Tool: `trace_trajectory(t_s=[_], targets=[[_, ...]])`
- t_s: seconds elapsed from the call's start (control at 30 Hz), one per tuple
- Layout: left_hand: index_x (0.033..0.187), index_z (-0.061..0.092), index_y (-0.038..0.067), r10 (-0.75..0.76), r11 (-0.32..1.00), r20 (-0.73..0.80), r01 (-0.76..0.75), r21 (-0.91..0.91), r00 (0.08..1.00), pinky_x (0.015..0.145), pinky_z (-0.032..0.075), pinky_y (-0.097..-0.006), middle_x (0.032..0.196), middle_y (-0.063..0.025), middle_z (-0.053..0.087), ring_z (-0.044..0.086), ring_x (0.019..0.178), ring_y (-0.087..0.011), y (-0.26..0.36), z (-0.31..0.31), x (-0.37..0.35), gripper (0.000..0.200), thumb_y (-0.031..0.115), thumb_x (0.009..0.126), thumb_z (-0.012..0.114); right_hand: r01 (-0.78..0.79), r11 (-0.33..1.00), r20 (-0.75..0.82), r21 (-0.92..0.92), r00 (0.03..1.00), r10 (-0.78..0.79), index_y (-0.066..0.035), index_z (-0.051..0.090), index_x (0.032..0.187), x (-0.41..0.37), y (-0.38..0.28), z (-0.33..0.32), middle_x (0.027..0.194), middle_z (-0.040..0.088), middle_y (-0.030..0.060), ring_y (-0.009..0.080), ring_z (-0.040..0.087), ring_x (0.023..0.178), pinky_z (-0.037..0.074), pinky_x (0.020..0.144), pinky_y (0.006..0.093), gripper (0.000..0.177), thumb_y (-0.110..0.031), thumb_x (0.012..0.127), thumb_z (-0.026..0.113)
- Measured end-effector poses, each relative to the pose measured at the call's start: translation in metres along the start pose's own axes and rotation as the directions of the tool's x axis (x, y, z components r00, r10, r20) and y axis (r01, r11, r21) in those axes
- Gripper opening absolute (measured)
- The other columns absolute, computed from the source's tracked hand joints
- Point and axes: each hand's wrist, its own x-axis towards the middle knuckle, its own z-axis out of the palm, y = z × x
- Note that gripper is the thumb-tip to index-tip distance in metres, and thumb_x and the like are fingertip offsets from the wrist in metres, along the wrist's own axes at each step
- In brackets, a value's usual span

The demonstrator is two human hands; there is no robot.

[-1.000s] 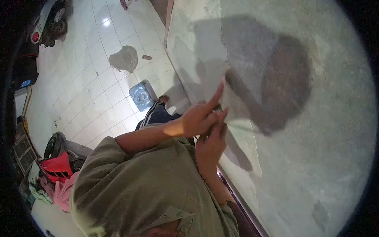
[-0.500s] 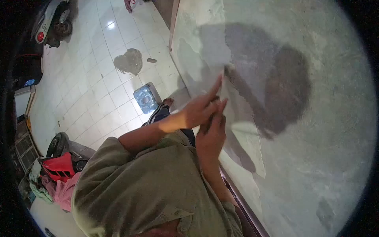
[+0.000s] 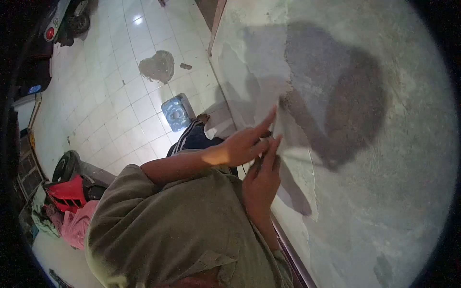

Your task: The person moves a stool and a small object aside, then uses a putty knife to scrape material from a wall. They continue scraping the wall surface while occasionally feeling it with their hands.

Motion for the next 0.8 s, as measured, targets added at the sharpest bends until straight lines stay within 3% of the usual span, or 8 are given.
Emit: trace_trajectory(t_s=[0.03, 0.17, 0.43, 0.5, 0.6, 0.8], targets=[[0.158, -0.011, 0.011, 0.128, 0.992, -0.042, -0.128, -0.007, 0.991, 0.081, 0.051, -0.0428, 0.098, -0.0253, 0.067, 0.065, 0.083, -0.0398, -0.002, 0.011, -0.002, 0.081, 0.026, 0.101, 0.044, -0.017, 1.000, -0.002, -0.025, 1.000, 0.017, -0.003, 0.020, 0.157, -0.007, -0.001, -0.008, 0.119, 0.056, 0.0277, 0.0436, 0.065, 0.098, 0.054, 0.074, 0.0479, 0.068, -0.006, 0.097, 0.050], [0.157, -0.011, 0.005, 0.121, 0.993, 0.028, -0.120, -0.009, 0.992, 0.076, 0.047, -0.0502, 0.081, -0.0282, 0.062, 0.062, 0.076, -0.0465, 0.008, 0.023, -0.004, 0.084, 0.033, 0.100, 0.044, -0.029, 0.999, 0.016, -0.037, 0.999, 0.030, -0.002, 0.017, 0.157, -0.017, 0.001, -0.023, 0.117, 0.055, 0.0265, 0.0402, 0.066, 0.095, 0.056, 0.073, 0.0462, 0.071, 0.000, 0.094, 0.049], [0.157, -0.010, 0.005, 0.170, 0.985, -0.073, -0.168, 0.035, 0.983, 0.075, 0.046, -0.0496, 0.080, -0.0273, 0.061, 0.059, 0.071, -0.0463, 0.000, 0.040, -0.002, 0.085, 0.033, 0.098, 0.045, -0.027, 0.995, 0.030, -0.100, 0.999, 0.031, 0.000, 0.020, 0.156, -0.017, 0.010, -0.029, 0.112, 0.056, 0.0248, 0.0356, 0.066, 0.091, 0.054, 0.067, 0.0438, 0.067, 0.000, 0.096, 0.050], [0.157, -0.010, 0.005, 0.186, 0.982, -0.109, -0.187, 0.006, 0.976, 0.075, 0.045, -0.0495, 0.079, -0.0268, 0.061, 0.059, 0.071, -0.0462, 0.000, 0.042, -0.001, 0.085, 0.033, 0.098, 0.044, 0.082, 0.990, -0.043, -0.111, 0.995, -0.088, 0.000, 0.021, 0.156, -0.014, 0.011, -0.024, 0.110, 0.056, 0.0241, 0.0357, 0.066, 0.089, 0.054, 0.065, 0.0435, 0.066, -0.004, 0.097, 0.052], [0.157, -0.010, 0.004, 0.256, 0.967, -0.168, -0.250, 0.057, 0.952, 0.075, 0.045, -0.0497, 0.076, -0.0266, 0.059, 0.057, 0.069, -0.0465, -0.003, 0.044, 0.001, 0.084, 0.033, 0.099, 0.043, 0.042, 0.993, -0.016, -0.109, 0.999, -0.044, -0.002, 0.022, 0.156, -0.010, 0.012, -0.023, 0.109, 0.056, 0.0232, 0.0346, 0.066, 0.087, 0.053, 0.065, 0.0431, 0.066, -0.006, 0.098, 0.053], [0.156, -0.012, 0.004, 0.231, 0.967, -0.159, -0.244, -0.070, 0.960, 0.074, 0.045, -0.0476, 0.081, -0.0257, 0.059, 0.058, 0.070, -0.0447, -0.004, 0.043, 0.004, 0.080, 0.030, 0.100, 0.039, 0.006, 0.977, 0.019, -0.213, 1.000, -0.002, -0.006, 0.021, 0.157, -0.009, 0.011, -0.022, 0.105, 0.057, 0.0198, 0.0306, 0.064, 0.079, 0.052, 0.061, 0.0406, 0.067, -0.009, 0.099, 0.054]])
